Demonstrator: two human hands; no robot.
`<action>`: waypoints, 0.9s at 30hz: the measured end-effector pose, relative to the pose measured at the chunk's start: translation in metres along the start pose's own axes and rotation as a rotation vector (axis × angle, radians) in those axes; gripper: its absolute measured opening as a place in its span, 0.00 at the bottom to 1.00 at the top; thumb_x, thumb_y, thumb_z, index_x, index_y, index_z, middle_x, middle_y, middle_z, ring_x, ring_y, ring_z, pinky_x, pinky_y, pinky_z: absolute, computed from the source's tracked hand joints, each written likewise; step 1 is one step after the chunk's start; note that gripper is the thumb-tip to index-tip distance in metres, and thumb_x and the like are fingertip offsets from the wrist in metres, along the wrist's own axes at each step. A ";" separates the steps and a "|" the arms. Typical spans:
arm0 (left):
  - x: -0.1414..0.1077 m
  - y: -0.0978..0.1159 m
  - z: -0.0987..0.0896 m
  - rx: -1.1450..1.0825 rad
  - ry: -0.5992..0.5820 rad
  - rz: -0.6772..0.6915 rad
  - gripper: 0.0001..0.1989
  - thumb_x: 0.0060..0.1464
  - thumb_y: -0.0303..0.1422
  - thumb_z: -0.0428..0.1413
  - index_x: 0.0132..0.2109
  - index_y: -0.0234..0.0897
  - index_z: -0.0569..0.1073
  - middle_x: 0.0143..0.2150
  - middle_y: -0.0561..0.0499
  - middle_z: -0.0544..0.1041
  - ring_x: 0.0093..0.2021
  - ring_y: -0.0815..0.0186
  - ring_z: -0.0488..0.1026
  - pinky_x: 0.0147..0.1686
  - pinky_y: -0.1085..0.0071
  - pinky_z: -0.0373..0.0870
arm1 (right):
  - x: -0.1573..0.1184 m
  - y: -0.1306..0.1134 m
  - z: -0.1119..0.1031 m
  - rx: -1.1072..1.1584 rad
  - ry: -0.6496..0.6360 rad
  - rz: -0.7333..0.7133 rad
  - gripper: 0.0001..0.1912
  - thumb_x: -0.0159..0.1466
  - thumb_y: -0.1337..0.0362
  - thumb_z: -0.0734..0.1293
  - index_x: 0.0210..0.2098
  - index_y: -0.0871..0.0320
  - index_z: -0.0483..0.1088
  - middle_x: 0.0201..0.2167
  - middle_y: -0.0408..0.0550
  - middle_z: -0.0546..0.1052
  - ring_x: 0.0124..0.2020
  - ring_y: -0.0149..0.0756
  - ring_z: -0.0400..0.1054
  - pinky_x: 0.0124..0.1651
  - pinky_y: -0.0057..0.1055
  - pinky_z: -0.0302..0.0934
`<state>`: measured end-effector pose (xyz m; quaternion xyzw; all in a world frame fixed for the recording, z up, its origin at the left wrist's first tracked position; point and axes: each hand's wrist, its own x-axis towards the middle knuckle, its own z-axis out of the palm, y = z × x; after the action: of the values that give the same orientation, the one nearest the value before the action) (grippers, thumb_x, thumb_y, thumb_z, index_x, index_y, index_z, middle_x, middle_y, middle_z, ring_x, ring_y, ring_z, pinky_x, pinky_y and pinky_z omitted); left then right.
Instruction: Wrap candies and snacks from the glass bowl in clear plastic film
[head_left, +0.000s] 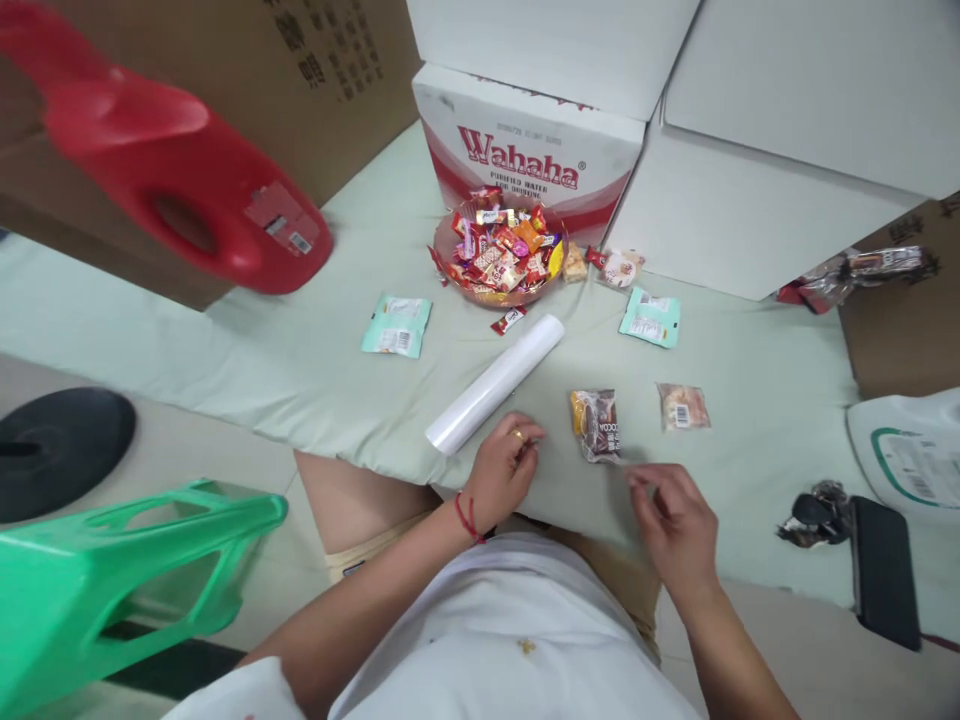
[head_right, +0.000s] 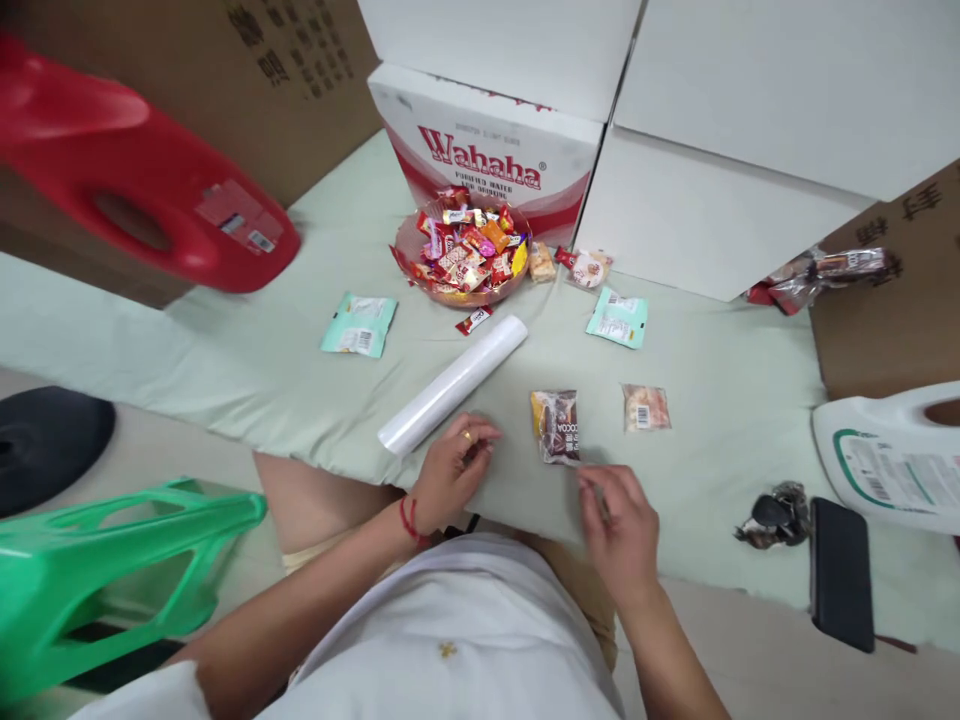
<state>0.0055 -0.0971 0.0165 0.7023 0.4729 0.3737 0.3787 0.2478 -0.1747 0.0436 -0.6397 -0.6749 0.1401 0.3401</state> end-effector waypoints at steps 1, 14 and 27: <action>0.004 0.000 0.000 -0.003 -0.008 0.055 0.15 0.62 0.22 0.48 0.48 0.37 0.77 0.45 0.45 0.75 0.42 0.64 0.74 0.44 0.67 0.73 | 0.002 0.006 -0.004 -0.006 0.019 0.039 0.07 0.71 0.62 0.66 0.48 0.52 0.74 0.41 0.47 0.76 0.34 0.34 0.72 0.37 0.31 0.70; 0.067 -0.017 0.053 0.054 -0.311 0.321 0.09 0.60 0.34 0.62 0.47 0.45 0.84 0.63 0.48 0.77 0.69 0.52 0.64 0.69 0.49 0.61 | 0.008 0.029 0.011 -0.153 -0.202 -0.284 0.46 0.62 0.48 0.75 0.72 0.56 0.55 0.59 0.62 0.67 0.56 0.56 0.61 0.58 0.55 0.63; 0.070 -0.022 0.053 0.031 -0.328 0.300 0.09 0.59 0.30 0.63 0.46 0.46 0.84 0.62 0.49 0.78 0.68 0.54 0.66 0.67 0.50 0.63 | 0.006 0.034 0.003 -0.024 -0.200 -0.304 0.35 0.66 0.69 0.65 0.71 0.54 0.55 0.60 0.60 0.68 0.58 0.52 0.63 0.58 0.53 0.62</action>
<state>0.0630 -0.0344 -0.0144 0.8218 0.3009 0.2994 0.3801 0.2725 -0.1638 0.0215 -0.5172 -0.7960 0.1418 0.2807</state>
